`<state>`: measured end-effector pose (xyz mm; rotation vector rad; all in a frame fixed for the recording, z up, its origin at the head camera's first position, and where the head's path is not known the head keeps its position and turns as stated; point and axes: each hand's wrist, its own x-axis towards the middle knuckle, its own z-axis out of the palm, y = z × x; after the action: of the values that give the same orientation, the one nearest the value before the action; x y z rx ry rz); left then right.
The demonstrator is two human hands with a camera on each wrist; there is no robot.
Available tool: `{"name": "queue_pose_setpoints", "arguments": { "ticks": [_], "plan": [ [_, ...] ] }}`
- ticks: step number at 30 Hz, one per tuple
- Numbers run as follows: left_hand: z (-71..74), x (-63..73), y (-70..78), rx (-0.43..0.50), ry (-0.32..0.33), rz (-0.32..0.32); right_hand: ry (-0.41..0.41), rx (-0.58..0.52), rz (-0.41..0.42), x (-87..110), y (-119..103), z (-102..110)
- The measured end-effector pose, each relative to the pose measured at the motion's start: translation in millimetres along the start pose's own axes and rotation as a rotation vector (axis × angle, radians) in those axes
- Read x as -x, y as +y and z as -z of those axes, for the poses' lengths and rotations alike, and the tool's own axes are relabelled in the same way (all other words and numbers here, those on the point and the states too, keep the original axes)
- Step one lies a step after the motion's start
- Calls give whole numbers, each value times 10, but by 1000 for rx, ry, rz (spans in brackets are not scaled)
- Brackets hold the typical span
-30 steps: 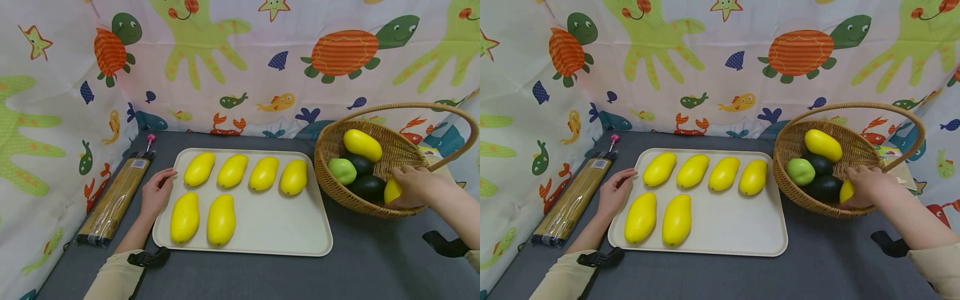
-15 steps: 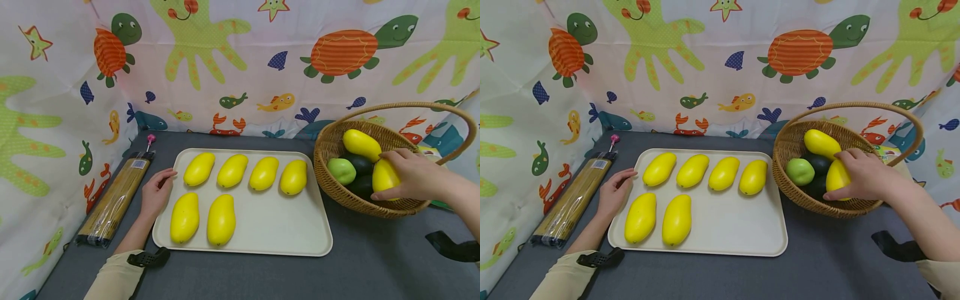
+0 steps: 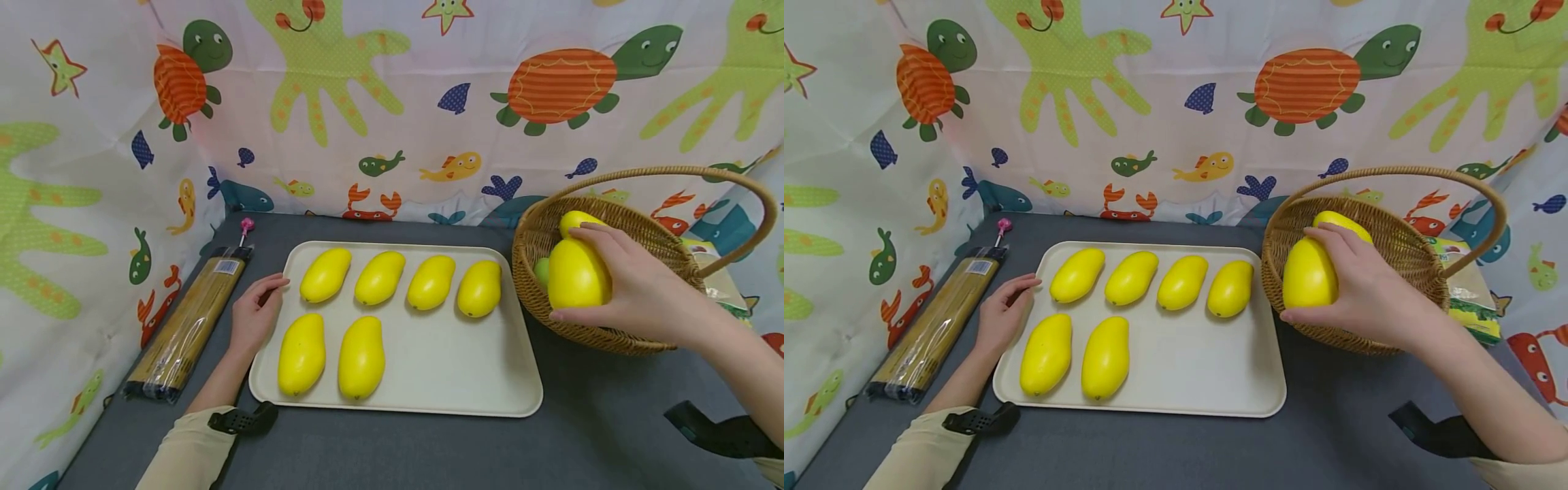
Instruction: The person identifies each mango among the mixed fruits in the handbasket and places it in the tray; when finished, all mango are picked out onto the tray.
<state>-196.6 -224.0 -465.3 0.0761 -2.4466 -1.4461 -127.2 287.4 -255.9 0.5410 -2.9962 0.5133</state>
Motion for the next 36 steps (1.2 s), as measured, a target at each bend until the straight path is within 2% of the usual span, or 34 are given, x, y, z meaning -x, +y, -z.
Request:
{"name": "queue_pose_setpoints", "arguments": {
  "ticks": [6,9,14,20,27,36],
  "plan": [
    [1,0,-4,4,3,-5,12,-93,133,-32,-260,-226],
    [-5,-1,-7,5,5,-8,-12,-120,180,-51,-336,-388],
    [-13,-3,-8,7,9,-8,-65,-166,200,-78,-433,-684],
    [-12,-5,-12,9,11,-1,-71,-203,216,-89,-525,-1016],
    [-12,-8,-3,2,8,11,-75,-232,214,-91,-629,-1267],
    [-12,18,10,33,32,-41,-52,-256,233,-76,-744,-1549]
  ]
}}
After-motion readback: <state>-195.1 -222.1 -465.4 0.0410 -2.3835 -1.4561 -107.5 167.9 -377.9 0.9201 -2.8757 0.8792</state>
